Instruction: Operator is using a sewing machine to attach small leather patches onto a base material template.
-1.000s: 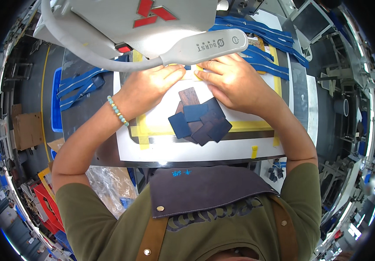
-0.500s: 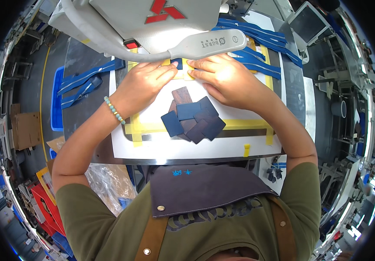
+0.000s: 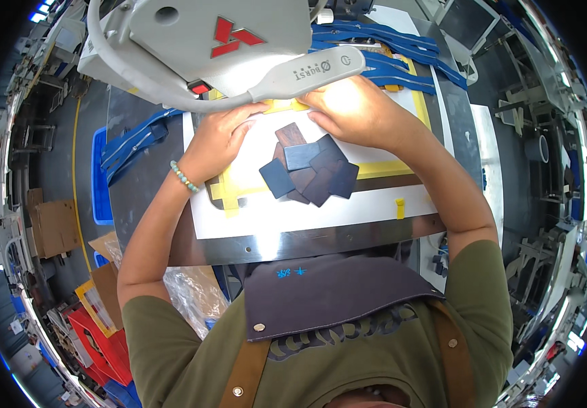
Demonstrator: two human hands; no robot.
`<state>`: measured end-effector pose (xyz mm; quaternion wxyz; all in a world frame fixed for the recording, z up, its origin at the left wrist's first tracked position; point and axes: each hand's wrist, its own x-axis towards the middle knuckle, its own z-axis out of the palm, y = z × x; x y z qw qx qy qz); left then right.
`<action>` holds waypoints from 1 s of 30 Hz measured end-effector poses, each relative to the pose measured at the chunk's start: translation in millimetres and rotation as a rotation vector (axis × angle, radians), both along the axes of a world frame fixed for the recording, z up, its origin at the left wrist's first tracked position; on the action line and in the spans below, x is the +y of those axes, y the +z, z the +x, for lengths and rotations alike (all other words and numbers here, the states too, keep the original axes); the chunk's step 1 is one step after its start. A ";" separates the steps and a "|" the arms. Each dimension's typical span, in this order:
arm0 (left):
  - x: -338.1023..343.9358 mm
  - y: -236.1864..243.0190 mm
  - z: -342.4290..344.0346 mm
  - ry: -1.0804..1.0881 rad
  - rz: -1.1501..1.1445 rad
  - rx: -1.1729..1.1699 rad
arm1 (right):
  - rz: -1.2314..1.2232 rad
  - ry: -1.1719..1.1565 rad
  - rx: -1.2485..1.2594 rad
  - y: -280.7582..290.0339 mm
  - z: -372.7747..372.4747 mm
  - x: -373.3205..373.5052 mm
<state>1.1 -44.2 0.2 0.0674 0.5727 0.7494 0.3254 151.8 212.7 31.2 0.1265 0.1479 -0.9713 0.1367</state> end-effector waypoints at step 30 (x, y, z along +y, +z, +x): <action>14.5 7.6 13.1 0.104 0.098 0.487 | -0.132 -0.048 -0.168 21.1 0.4 13.4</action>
